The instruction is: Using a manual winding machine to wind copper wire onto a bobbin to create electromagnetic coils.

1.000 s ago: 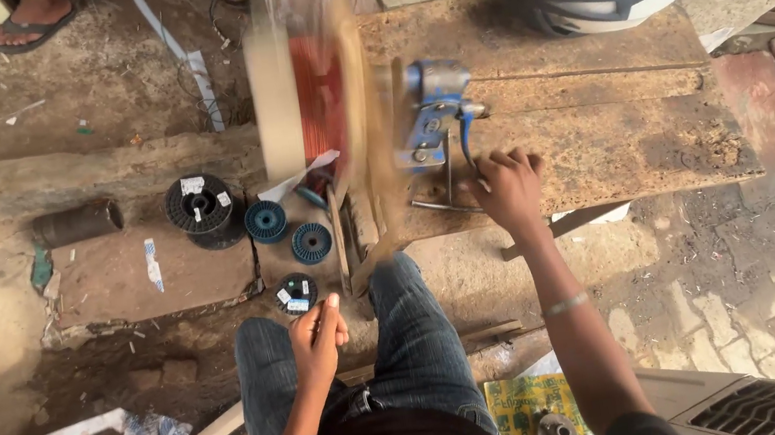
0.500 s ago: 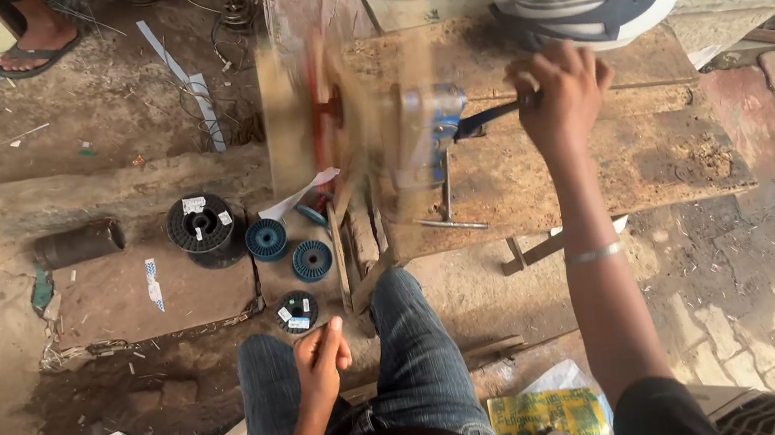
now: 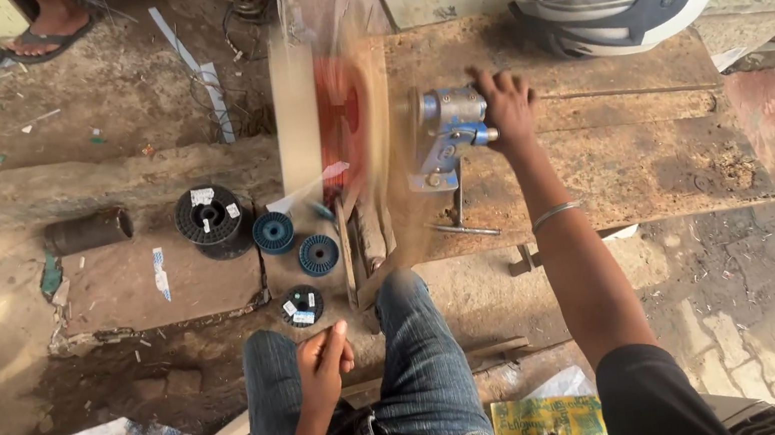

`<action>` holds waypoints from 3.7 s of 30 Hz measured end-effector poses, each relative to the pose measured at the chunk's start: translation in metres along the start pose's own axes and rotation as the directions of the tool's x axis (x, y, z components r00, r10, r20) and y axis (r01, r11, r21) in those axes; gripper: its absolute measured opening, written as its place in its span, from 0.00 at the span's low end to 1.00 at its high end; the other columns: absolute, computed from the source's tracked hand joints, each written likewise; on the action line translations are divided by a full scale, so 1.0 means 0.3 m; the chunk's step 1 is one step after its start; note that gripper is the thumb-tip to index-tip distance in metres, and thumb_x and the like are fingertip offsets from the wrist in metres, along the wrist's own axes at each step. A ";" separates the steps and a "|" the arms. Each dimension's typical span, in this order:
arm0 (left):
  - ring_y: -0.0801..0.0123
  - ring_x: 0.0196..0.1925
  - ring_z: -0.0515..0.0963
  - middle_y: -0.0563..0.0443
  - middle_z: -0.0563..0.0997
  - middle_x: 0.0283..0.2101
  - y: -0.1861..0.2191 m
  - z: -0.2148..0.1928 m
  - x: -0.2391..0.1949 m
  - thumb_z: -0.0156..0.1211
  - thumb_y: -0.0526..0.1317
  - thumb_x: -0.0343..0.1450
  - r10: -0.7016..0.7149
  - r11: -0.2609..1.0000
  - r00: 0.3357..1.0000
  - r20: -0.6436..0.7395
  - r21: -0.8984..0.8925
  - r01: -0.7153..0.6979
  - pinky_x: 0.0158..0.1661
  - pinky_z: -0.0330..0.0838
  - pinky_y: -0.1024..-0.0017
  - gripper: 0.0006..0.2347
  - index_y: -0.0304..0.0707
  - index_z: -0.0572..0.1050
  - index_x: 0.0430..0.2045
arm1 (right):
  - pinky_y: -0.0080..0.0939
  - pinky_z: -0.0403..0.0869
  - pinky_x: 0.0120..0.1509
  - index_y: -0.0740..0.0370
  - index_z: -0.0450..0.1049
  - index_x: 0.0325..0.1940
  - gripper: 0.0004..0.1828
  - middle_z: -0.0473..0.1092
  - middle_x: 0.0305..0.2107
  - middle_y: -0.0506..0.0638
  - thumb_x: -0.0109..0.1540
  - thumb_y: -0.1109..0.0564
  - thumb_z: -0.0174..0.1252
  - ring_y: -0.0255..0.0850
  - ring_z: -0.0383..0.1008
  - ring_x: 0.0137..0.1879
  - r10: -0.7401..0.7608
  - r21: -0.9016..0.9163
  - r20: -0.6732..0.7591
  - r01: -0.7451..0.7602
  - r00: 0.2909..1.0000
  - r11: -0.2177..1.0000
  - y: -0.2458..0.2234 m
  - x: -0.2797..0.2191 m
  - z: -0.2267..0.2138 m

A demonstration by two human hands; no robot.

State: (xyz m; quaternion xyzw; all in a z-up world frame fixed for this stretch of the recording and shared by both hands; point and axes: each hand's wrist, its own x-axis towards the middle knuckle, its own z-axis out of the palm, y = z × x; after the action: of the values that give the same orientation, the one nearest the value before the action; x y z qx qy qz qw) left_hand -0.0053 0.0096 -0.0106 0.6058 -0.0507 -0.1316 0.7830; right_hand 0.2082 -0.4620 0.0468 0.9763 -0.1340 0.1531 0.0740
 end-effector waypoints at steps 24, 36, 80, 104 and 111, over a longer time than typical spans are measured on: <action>0.79 0.13 0.65 0.55 0.69 0.11 0.043 0.020 -0.022 0.54 0.44 0.75 0.040 0.999 0.999 -0.022 0.036 -0.039 0.17 0.59 0.77 0.21 0.34 0.70 0.10 | 0.47 0.62 0.64 0.49 0.81 0.35 0.06 0.72 0.26 0.41 0.62 0.50 0.71 0.40 0.70 0.42 -0.142 0.024 -0.397 0.166 0.907 0.986 -0.047 -0.338 -0.690; 0.79 0.13 0.64 0.53 0.69 0.11 -0.016 0.000 0.010 0.53 0.43 0.76 -0.043 0.997 0.999 -0.031 0.059 0.045 0.17 0.57 0.76 0.21 0.33 0.70 0.09 | 0.65 0.62 0.60 0.53 0.70 0.66 0.40 0.73 0.47 0.57 0.52 0.46 0.73 0.52 0.71 0.54 0.116 0.129 -0.458 -0.064 0.882 0.990 -0.149 0.084 -0.506; 0.79 0.13 0.67 0.54 0.70 0.11 0.031 0.011 0.016 0.53 0.43 0.76 -0.011 0.997 1.000 0.006 0.081 0.011 0.17 0.60 0.77 0.21 0.33 0.70 0.09 | 0.67 0.62 0.59 0.48 0.64 0.69 0.42 0.68 0.52 0.57 0.51 0.57 0.69 0.56 0.63 0.59 0.073 0.081 -0.151 -0.061 0.986 0.995 -0.092 0.087 -0.409; 0.78 0.14 0.69 0.55 0.71 0.13 0.059 0.012 -0.002 0.54 0.44 0.75 -0.025 1.000 1.000 0.017 0.012 0.025 0.18 0.63 0.77 0.19 0.35 0.72 0.12 | 0.52 0.55 0.71 0.47 0.80 0.35 0.01 0.75 0.34 0.42 0.60 0.54 0.67 0.40 0.71 0.51 -0.192 0.006 -0.288 0.203 0.938 0.979 -0.158 -0.554 -0.723; 0.79 0.14 0.68 0.55 0.71 0.12 0.048 -0.003 -0.007 0.53 0.44 0.76 -0.003 0.999 1.000 0.024 0.044 0.002 0.18 0.62 0.78 0.20 0.35 0.72 0.11 | 0.40 0.59 0.53 0.45 0.83 0.43 0.09 0.74 0.31 0.38 0.74 0.59 0.64 0.35 0.66 0.36 -0.120 0.059 -0.240 0.138 0.963 0.989 0.020 -0.229 -0.619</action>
State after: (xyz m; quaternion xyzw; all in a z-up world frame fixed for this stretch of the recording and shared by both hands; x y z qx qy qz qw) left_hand -0.0052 0.0143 0.0031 0.6214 -0.0622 -0.1388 0.7686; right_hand 0.0916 -0.4170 0.2004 0.9599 -0.0547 0.2679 0.0625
